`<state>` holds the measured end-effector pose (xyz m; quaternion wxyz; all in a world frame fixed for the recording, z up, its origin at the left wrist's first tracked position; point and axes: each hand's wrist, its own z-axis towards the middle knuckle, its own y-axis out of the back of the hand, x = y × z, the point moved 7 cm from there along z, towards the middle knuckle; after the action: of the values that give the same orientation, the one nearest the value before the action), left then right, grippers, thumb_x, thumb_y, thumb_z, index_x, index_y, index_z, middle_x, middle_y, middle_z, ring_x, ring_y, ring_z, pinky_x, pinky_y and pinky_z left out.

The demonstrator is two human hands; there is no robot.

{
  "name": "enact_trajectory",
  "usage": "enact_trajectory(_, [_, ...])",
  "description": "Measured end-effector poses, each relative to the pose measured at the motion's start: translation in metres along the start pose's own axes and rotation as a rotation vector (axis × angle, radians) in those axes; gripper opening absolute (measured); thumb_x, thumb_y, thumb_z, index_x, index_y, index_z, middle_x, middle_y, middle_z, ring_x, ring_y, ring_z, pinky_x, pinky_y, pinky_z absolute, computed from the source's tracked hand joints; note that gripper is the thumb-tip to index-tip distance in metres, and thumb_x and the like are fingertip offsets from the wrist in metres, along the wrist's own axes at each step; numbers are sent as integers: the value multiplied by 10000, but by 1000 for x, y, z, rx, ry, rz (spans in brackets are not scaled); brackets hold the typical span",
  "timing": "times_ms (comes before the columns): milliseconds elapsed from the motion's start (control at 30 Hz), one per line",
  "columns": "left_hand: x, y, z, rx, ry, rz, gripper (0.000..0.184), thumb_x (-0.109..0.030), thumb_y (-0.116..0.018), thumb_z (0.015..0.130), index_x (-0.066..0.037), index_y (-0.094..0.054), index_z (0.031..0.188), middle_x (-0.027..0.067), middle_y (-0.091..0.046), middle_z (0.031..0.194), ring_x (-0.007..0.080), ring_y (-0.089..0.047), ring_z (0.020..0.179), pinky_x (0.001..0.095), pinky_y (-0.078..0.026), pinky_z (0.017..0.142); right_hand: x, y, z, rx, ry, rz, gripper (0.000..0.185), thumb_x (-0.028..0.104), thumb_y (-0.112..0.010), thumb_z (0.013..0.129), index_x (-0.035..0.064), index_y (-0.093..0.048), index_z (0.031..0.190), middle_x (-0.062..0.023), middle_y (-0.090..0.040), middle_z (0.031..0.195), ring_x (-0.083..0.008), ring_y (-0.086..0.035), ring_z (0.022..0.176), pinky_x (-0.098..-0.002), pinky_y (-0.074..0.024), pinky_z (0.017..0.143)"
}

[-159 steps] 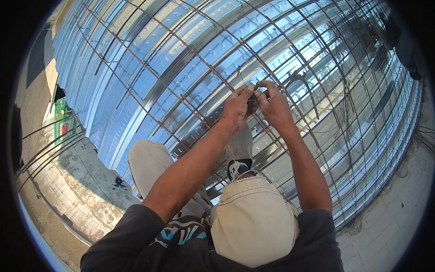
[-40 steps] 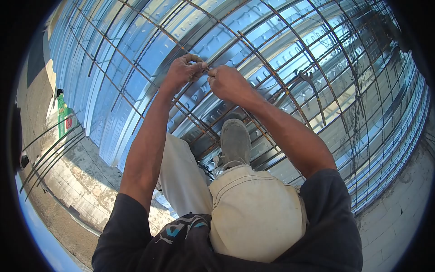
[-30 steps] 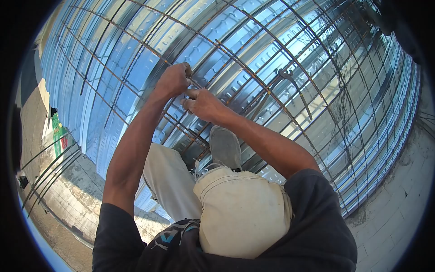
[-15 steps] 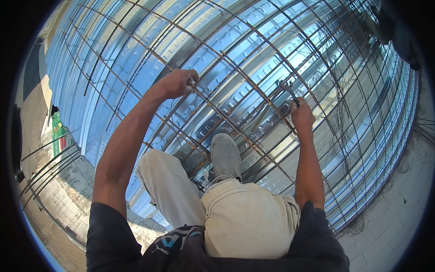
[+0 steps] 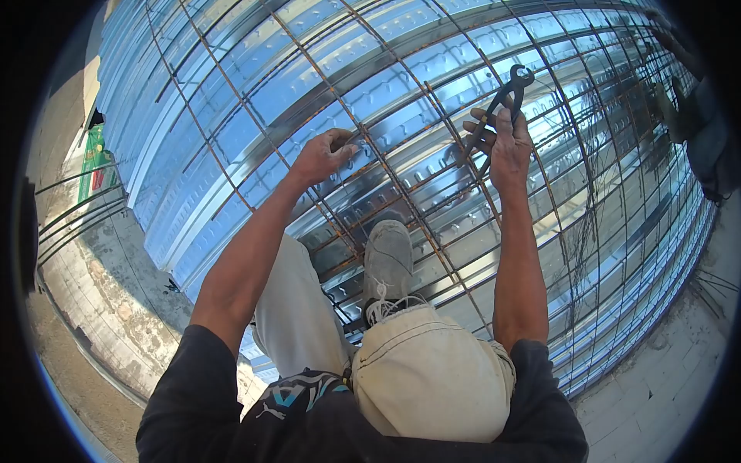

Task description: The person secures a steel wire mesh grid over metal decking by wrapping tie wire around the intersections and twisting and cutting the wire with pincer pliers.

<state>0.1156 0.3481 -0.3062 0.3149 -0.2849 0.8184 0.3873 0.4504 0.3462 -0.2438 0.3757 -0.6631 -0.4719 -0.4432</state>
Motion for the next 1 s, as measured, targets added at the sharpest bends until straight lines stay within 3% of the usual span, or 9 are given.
enact_trajectory(133, [-3,-15,8,-35,-32,124,625,-497,-640,894,-25,-586,1301,221,-643,1258,349,-635,1144,402,-485,986,23,-37,1,246,-328,-205,547,221,-620,977,85,-375,1448,-139,-636,1057,-189,-669,799,-342,-607,659])
enact_trajectory(267, [-4,-17,6,-93,-62,298,611,-502,-592,880,-107,-564,1345,189,-682,1181,371,-656,1072,460,-519,928,25,-53,14,439,-487,-279,715,57,-648,888,-12,-304,1511,-155,-621,1098,-171,-663,817,-311,-597,669])
enact_trajectory(400, [-8,-13,4,-90,-30,302,592,-516,-593,881,-108,-590,1310,186,-687,1169,374,-661,1053,464,-521,911,63,-63,47,401,-417,-735,753,140,-576,851,65,-300,1547,-105,-610,1074,-187,-644,917,-382,-585,746])
enact_trajectory(500, [-6,-13,5,-113,-49,298,600,-543,-591,880,-112,-598,1297,180,-698,1142,370,-675,1017,460,-526,890,58,-70,65,376,-380,-937,599,142,-530,945,49,-367,1515,-44,-571,809,-126,-570,688,-297,-496,544])
enact_trajectory(600, [-3,-13,7,-134,-80,275,581,-529,-598,871,-109,-619,1272,173,-708,1104,370,-680,990,463,-533,877,38,-72,91,504,-477,-988,504,121,-483,983,33,-423,1476,-26,-546,738,-115,-527,592,-269,-415,449])
enact_trajectory(633, [-4,-12,6,-127,-67,271,567,-519,-600,870,-111,-628,1262,169,-711,1090,374,-678,988,469,-532,878,50,-75,86,368,-380,-989,469,91,-467,980,22,-458,1444,-30,-548,742,-116,-511,551,-260,-386,415])
enact_trajectory(733, [-7,-9,2,-129,-55,263,556,-524,-605,864,-122,-645,1246,165,-712,1086,373,-676,988,470,-533,877,44,-77,84,404,-444,-1249,384,126,-500,946,-20,-554,1297,-93,-574,750,-186,-613,633,-320,-465,461])
enact_trajectory(833, [-8,-9,0,-131,-79,234,564,-550,-601,863,-140,-649,1247,153,-709,1116,363,-678,996,462,-537,877,65,-75,77,437,-412,-1289,414,147,-527,942,-6,-551,1326,-92,-585,788,-208,-664,731,-334,-502,504])
enact_trajectory(1000, [-6,-8,1,-157,-129,161,635,-622,-583,867,-142,-639,1279,160,-706,1127,355,-671,1014,445,-526,903,86,-74,33,496,-264,-1088,433,230,-572,919,-15,-570,1277,-110,-665,908,-193,-681,807,-353,-562,677])
